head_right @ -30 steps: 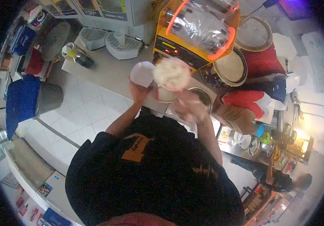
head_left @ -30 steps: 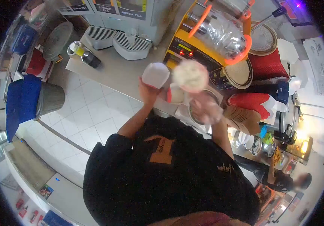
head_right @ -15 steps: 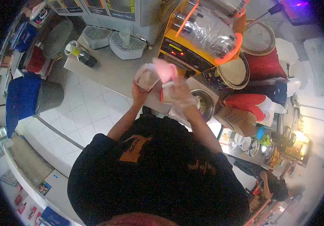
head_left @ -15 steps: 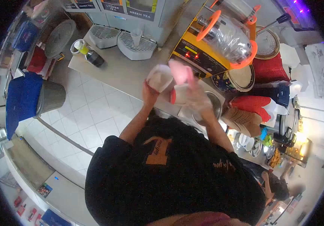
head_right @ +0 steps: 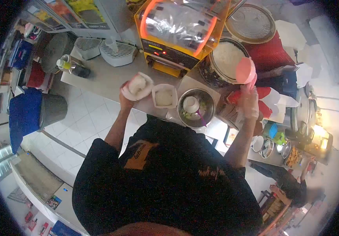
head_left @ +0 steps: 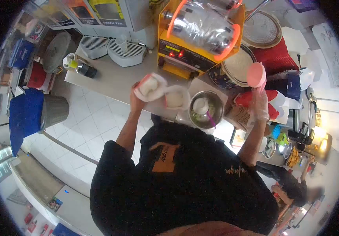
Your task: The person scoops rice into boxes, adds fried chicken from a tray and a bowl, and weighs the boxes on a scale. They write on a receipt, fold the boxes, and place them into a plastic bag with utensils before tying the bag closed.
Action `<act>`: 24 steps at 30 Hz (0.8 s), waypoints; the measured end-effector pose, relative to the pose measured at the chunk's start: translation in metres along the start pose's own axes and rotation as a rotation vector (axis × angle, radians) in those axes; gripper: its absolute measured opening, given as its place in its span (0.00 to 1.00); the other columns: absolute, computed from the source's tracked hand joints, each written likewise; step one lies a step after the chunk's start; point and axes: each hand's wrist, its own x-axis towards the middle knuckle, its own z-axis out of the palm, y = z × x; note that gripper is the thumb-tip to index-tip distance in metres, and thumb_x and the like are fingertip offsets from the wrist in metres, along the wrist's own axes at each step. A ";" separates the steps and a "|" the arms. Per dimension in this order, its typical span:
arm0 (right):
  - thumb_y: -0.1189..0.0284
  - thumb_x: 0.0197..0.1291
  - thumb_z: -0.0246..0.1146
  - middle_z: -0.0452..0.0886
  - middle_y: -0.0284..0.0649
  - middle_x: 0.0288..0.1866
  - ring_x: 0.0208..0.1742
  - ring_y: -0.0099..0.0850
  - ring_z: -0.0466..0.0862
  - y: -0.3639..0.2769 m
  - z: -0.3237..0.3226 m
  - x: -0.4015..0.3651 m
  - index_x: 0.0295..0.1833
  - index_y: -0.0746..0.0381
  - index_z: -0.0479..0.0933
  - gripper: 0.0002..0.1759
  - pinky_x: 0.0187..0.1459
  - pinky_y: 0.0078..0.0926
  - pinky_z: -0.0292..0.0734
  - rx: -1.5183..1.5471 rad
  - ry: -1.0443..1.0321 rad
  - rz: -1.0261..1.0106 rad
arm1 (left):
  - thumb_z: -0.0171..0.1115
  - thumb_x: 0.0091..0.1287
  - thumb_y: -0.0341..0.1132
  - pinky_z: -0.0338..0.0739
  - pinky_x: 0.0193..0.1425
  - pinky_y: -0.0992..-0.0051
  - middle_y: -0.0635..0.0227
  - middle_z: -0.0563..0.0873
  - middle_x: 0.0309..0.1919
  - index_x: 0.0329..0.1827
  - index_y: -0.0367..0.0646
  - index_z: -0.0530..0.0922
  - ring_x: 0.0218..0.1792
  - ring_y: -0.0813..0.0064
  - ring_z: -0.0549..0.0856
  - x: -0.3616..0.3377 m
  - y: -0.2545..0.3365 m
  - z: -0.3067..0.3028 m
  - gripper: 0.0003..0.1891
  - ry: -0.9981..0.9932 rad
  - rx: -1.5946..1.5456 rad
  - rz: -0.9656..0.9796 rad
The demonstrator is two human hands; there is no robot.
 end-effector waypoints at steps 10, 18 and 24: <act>0.64 0.71 0.45 0.81 0.63 0.48 0.53 0.55 0.82 0.022 -0.041 0.104 0.48 0.68 0.80 0.22 0.51 0.49 0.79 -0.205 -0.109 0.208 | 0.79 0.53 0.43 0.77 0.58 0.61 0.51 0.82 0.53 0.63 0.36 0.70 0.55 0.52 0.83 -0.013 -0.014 0.014 0.37 0.064 0.050 0.006; 0.63 0.68 0.52 0.84 0.55 0.50 0.53 0.48 0.85 0.068 0.039 0.179 0.56 0.67 0.78 0.21 0.52 0.46 0.80 -0.266 -0.014 0.099 | 0.77 0.57 0.39 0.78 0.58 0.68 0.61 0.85 0.55 0.61 0.37 0.76 0.55 0.67 0.84 -0.011 0.072 -0.002 0.30 0.067 -0.317 0.009; 0.65 0.65 0.57 0.85 0.52 0.51 0.53 0.45 0.85 0.057 0.007 0.200 0.58 0.64 0.78 0.20 0.52 0.42 0.80 -0.428 -0.668 0.017 | 0.78 0.56 0.37 0.78 0.58 0.68 0.61 0.84 0.55 0.61 0.39 0.77 0.55 0.67 0.84 -0.013 0.076 -0.005 0.30 0.093 -0.421 -0.129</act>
